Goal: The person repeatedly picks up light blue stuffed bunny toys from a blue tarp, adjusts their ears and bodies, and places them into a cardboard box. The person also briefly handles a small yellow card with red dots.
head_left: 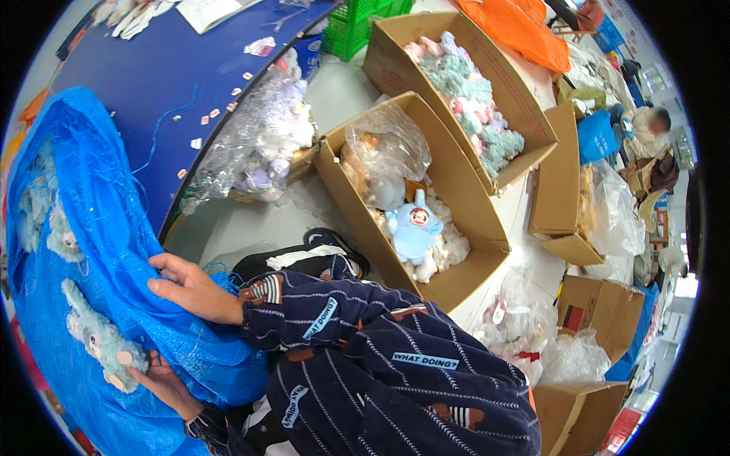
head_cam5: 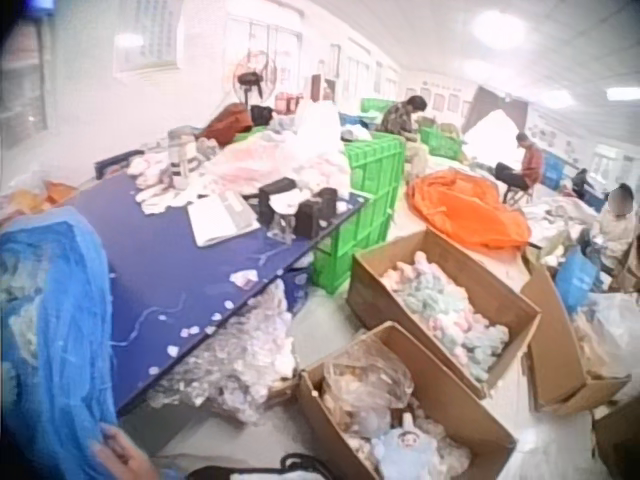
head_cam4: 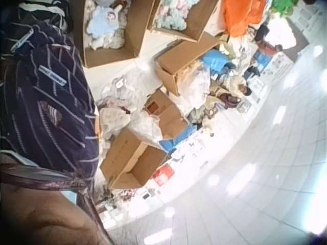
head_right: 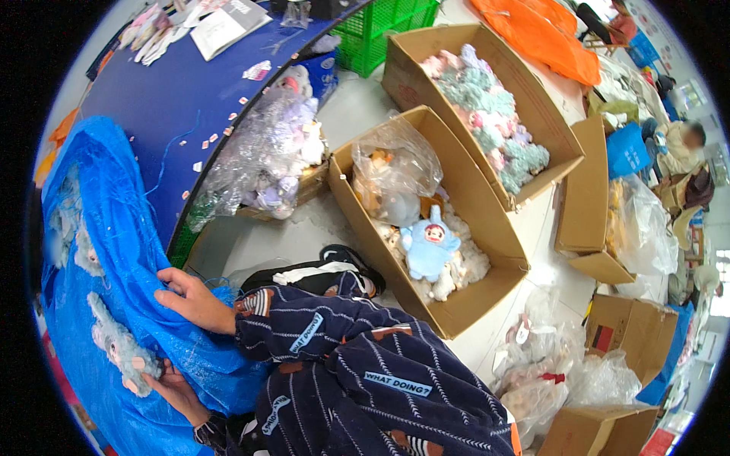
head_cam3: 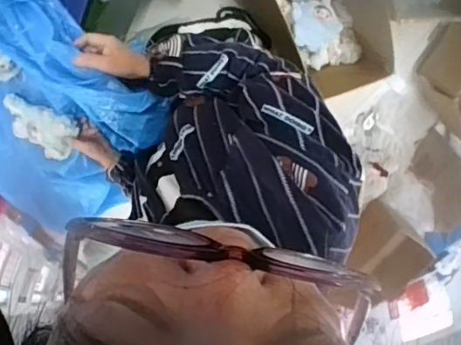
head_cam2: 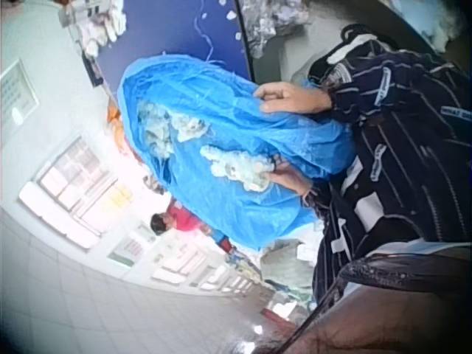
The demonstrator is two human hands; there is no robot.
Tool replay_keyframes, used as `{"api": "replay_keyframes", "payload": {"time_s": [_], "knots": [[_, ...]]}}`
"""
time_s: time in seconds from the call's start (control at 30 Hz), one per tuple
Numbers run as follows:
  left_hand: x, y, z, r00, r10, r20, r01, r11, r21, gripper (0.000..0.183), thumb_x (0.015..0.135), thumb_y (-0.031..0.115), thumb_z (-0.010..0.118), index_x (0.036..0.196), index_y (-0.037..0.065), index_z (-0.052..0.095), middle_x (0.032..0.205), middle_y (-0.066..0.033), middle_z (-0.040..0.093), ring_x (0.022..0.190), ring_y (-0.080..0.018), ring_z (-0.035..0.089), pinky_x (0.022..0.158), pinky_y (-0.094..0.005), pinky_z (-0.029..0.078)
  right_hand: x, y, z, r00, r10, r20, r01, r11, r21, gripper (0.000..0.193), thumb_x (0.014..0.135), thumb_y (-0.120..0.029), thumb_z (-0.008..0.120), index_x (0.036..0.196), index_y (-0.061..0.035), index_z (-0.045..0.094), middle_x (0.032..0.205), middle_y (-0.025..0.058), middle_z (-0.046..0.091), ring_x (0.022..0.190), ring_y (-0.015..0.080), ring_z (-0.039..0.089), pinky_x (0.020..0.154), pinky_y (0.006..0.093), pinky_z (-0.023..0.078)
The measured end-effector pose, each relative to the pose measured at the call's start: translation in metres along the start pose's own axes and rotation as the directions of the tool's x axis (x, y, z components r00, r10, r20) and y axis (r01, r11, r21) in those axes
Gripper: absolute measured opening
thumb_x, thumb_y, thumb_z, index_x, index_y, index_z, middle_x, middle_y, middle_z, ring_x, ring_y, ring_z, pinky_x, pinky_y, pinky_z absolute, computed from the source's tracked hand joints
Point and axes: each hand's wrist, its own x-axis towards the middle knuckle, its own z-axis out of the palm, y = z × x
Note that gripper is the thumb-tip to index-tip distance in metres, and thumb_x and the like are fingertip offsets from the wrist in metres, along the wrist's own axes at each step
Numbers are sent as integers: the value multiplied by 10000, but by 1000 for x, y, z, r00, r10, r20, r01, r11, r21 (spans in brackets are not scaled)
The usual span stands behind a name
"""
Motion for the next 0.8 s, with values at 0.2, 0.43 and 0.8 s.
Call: {"api": "replay_keyframes", "payload": {"time_s": [0.2,0.43,0.8], "knots": [[0,-1,-1,1000,-15,-10,15,1000,-10,528,881,430,414,1204,15,363,998,-127,512,850,-197,507,808,-324,450,-2,-5,-5,999,40,20,-40,999,-30,363,861,-202,533,1130,20,432,929,20,542,839,49,486,736,207,409],[3,-6,-11,999,7,31,-4,995,-102,451,893,398,419,1219,88,382,1079,-65,501,892,-185,490,850,-331,414,0,-2,-10,1000,26,-7,-26,1000,2,276,857,-178,540,1058,2,484,895,8,552,792,47,493,685,210,419],[-3,-4,5,995,26,-91,-33,997,-68,420,885,395,432,1170,89,392,1024,-39,490,784,-158,494,700,-280,434,-3,-15,-12,996,88,-30,-92,975,-200,270,865,-209,532,1042,-8,502,833,-29,532,738,19,453,655,179,383]]}}
